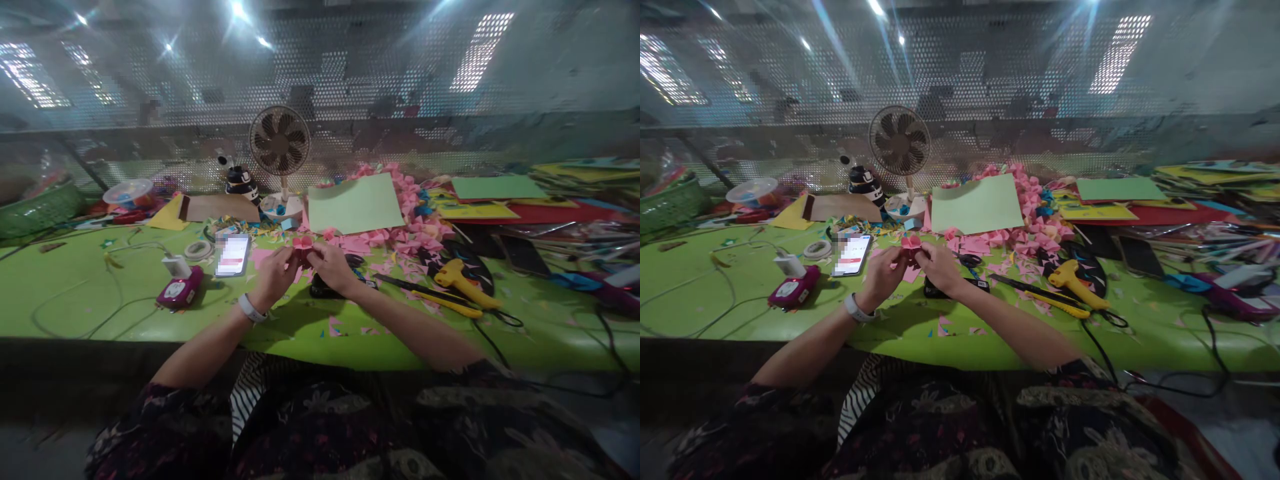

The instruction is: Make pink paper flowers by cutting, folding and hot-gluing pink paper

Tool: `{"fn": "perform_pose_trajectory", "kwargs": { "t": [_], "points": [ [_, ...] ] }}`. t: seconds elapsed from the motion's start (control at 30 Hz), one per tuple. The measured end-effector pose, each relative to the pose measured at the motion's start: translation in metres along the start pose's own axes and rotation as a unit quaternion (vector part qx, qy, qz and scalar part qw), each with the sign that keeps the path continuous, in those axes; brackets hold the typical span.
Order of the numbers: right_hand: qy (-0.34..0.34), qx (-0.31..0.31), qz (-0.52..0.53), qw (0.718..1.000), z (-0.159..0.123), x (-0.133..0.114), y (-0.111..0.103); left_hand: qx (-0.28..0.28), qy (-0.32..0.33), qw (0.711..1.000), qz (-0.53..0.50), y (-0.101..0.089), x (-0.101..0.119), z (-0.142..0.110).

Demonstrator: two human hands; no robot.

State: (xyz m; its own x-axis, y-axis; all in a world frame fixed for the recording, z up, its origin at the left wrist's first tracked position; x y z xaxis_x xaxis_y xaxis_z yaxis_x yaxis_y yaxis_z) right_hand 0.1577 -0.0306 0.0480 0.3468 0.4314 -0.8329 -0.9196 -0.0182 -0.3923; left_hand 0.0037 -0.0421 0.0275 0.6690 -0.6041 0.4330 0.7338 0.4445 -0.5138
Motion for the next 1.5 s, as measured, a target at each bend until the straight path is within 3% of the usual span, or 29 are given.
{"fn": "perform_pose_trajectory", "kwargs": {
  "t": [0.1,0.33,0.67,0.83,0.93,1.07,1.23,1.33,1.5],
  "points": [
    [-0.047,-0.002,-0.056,0.997,-0.002,-0.001,0.0,-0.002,-0.003,1.0,-0.001,0.0,-0.001,0.0],
    [-0.072,-0.024,-0.165,0.983,-0.005,-0.005,0.008,-0.007,0.035,0.996,0.076,0.0,0.002,-0.003],
    [-0.053,-0.116,-0.386,0.914,-0.016,-0.013,0.016,-0.16,-0.02,0.969,0.189,0.007,0.016,-0.01],
    [-0.055,-0.122,-0.398,0.907,-0.017,-0.015,0.015,-0.183,-0.013,0.961,0.206,0.004,0.023,-0.009],
    [-0.044,-0.102,-0.341,0.933,-0.008,-0.01,0.008,-0.14,-0.028,0.981,0.129,0.001,0.013,-0.003],
    [-0.05,-0.044,-0.18,0.981,0.006,0.0,-0.006,-0.038,-0.114,0.989,-0.083,0.0,-0.007,0.006],
    [-0.053,-0.016,-0.115,0.992,0.011,0.009,-0.009,-0.032,-0.264,0.9,-0.345,0.006,-0.016,0.01],
    [-0.062,-0.024,-0.119,0.991,0.011,0.01,-0.008,-0.034,-0.318,0.863,-0.391,0.006,-0.014,0.009],
    [-0.089,-0.034,-0.163,0.982,0.012,0.008,-0.01,-0.073,-0.358,0.833,-0.416,0.006,-0.012,0.009]
  ]
}}
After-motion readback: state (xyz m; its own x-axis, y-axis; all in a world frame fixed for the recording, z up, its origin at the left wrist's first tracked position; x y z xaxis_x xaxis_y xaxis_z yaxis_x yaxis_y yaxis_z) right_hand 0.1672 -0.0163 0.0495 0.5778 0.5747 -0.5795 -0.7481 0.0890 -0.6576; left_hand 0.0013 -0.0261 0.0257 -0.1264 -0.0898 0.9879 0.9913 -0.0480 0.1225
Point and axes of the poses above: each hand's wrist, its own z-axis towards the middle knuckle, its own y-axis out of the palm, x = y × z, the point moved 2 cm from there along z, towards the middle knuckle, and after that the axes turned 7 degrees about x, right-handed, at the moved point
